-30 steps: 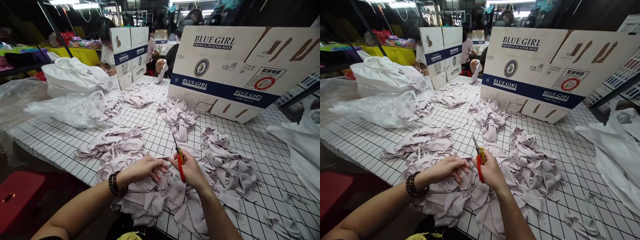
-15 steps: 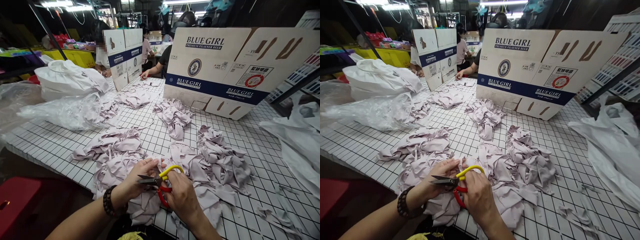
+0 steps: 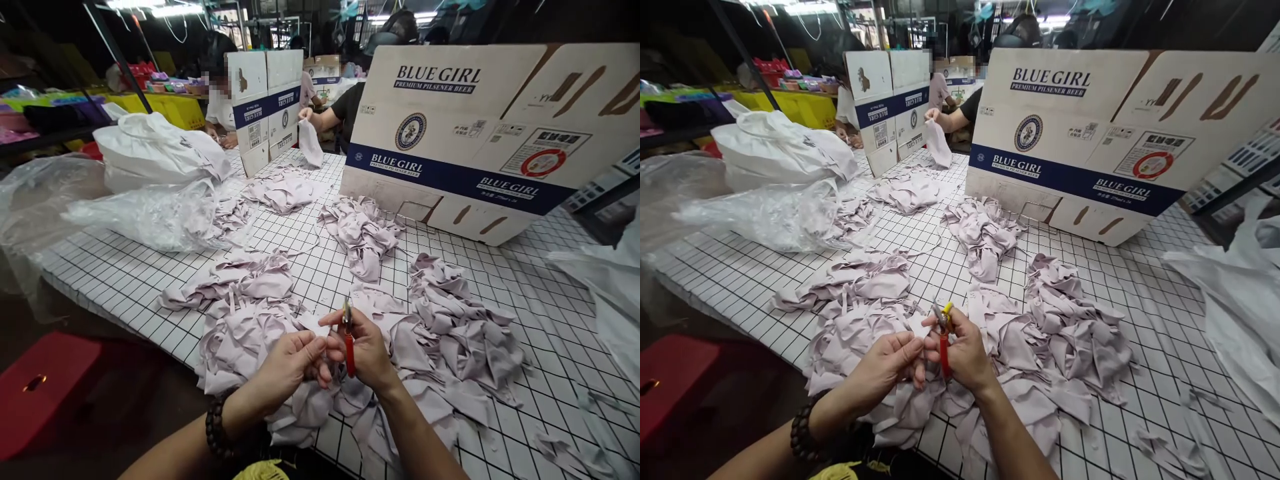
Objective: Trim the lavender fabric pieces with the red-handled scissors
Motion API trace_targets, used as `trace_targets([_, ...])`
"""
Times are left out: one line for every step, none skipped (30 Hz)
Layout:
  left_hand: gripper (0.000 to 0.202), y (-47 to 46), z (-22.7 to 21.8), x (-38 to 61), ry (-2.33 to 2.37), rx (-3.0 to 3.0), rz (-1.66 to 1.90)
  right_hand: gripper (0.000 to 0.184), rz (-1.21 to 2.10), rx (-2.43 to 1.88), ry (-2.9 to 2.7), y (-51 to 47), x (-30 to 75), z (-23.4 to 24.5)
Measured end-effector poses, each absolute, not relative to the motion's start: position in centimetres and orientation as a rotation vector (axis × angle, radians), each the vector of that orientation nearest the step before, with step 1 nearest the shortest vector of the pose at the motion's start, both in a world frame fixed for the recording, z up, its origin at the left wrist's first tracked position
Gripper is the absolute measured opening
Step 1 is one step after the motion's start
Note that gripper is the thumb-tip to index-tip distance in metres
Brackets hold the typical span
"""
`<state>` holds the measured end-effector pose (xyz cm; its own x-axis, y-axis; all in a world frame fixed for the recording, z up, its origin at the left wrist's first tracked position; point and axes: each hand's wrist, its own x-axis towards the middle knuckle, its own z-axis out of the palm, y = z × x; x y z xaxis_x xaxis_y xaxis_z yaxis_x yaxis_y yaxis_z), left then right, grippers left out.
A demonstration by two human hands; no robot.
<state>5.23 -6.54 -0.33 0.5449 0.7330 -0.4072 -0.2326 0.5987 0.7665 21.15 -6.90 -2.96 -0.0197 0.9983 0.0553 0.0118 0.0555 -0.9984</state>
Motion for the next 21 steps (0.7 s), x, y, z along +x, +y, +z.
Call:
trace_targets([0.049, -6.5, -0.4, 5.1, 0.808, 0.734, 0.634, 0.018, 1.160, -1.177, -1.240, -6.8, 20.9, -3.1])
trace_targets([0.049, -6.5, -0.4, 5.0, 0.814, 0.758, 0.630, 0.014, 1.145, -1.188, -1.227, -6.7, 20.7, -3.2])
trace_targets([0.050, -6.4, -0.5, 4.9, 0.817, 0.788, 0.626, 0.012, 1.131, -1.200, -1.221, -6.6, 20.6, -3.3])
trace_targets([0.050, -6.4, -0.6, 4.8, 0.816, 0.824, 0.624, 0.012, 1.123, -1.211, -1.216, -6.6, 20.5, -3.4])
trace_targets([0.049, -6.4, -0.8, 4.8, 0.817, 0.866, 0.626, 0.013, 1.115, -1.225, -1.210, -6.6, 20.4, -3.5])
trace_targets([0.048, -6.3, -1.0, 4.7, 0.818, 0.916, 0.635, 0.013, 1.106, -1.239, -1.203, -6.6, 20.4, -3.6])
trace_targets([0.047, -6.2, -1.2, 4.7, 0.825, 0.975, 0.653, 0.012, 1.096, -1.255, -1.195, -6.5, 20.4, -3.7])
trace_targets([0.045, -6.1, -1.4, 4.7, 0.840, 1.042, 0.680, 0.012, 1.086, -1.269, -1.187, -6.5, 20.4, -3.8])
trace_targets([0.043, -6.0, -1.6, 4.6, 0.865, 1.117, 0.713, 0.011, 1.076, -1.280, -1.181, -6.5, 20.3, -4.0])
trace_targets([0.042, -5.9, -1.7, 4.6, 0.900, 1.198, 0.755, 0.011, 1.070, -1.288, -1.177, -6.4, 20.3, -4.1])
trace_targets([0.039, -5.9, -1.8, 4.5, 0.945, 1.280, 0.805, 0.010, 1.069, -1.292, -1.176, -6.4, 20.2, -4.1])
trace_targets([0.037, -5.8, -1.9, 4.4, 0.990, 1.361, 0.857, 0.010, 1.073, -1.291, -1.179, -6.4, 20.2, -4.1])
trace_targets([0.034, -5.7, -1.9, 4.4, 1.028, 1.433, 0.906, 0.011, 1.082, -1.287, -1.182, -6.5, 20.1, -4.0])
trace_targets([0.032, -5.7, -1.9, 4.3, 1.045, 1.489, 0.939, 0.012, 1.095, -1.282, -1.188, -6.5, 20.0, -3.9])
trace_targets([0.032, -5.7, -1.8, 4.3, 1.038, 1.517, 0.952, 0.014, 1.108, -1.278, -1.194, -6.5, 19.9, -3.8])
trace_targets([0.032, -5.7, -1.8, 4.3, 1.008, 1.508, 0.944, 0.015, 1.121, -1.275, -1.200, -6.6, 19.9, -3.7])
trace_targets([0.032, -5.7, -1.9, 4.4, 0.962, 1.465, 0.918, 0.017, 1.132, -1.274, -1.205, -6.6, 19.9, -3.5])
trace_targets([0.032, -5.8, -2.0, 4.5, 0.910, 1.402, 0.887, 0.019, 1.145, -1.272, -1.212, -6.7, 20.0, -3.3])
trace_targets([0.033, -5.8, -2.1, 4.6, 0.863, 1.333, 0.863, 0.020, 1.160, -1.275, -1.223, -6.8, 20.3, -3.1])
trace_targets([0.034, -5.8, -2.3, 4.7, 0.825, 1.274, 0.847, 0.021, 1.167, -1.291, -1.240, -6.9, 20.6, -2.9])
trace_targets([0.034, -5.8, -2.5, 4.8, 0.800, 1.235, 0.841, 0.020, 1.156, -1.327, -1.261, -7.1, 21.0, -2.6])
